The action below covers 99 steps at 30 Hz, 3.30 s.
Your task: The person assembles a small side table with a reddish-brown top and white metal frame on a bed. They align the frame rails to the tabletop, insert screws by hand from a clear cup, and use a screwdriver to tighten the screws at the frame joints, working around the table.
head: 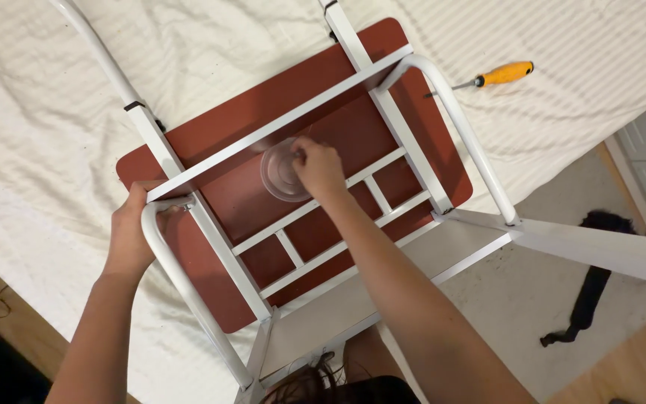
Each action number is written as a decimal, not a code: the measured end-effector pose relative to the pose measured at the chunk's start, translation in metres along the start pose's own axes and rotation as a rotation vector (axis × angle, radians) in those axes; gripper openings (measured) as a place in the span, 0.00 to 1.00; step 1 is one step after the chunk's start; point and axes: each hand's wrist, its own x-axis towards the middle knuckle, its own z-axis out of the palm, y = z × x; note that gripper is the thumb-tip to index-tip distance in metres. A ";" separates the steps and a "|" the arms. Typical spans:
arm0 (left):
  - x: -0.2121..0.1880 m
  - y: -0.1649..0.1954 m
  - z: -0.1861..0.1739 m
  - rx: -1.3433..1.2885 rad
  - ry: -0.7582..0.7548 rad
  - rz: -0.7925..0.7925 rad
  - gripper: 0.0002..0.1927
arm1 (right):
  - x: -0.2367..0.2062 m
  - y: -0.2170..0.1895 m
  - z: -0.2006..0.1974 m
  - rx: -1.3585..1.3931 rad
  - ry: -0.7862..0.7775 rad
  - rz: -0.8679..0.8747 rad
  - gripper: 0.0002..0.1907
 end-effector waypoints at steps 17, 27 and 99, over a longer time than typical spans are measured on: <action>0.004 -0.013 -0.006 -0.033 -0.043 -0.041 0.19 | -0.078 -0.121 0.135 1.059 -0.247 0.348 0.07; 0.009 -0.022 -0.011 -0.151 -0.121 -0.088 0.18 | -0.082 -0.124 0.119 0.775 -0.344 0.322 0.06; -0.012 -0.029 0.017 -0.501 0.169 -0.191 0.20 | -0.112 -0.167 0.144 1.011 -0.170 0.337 0.13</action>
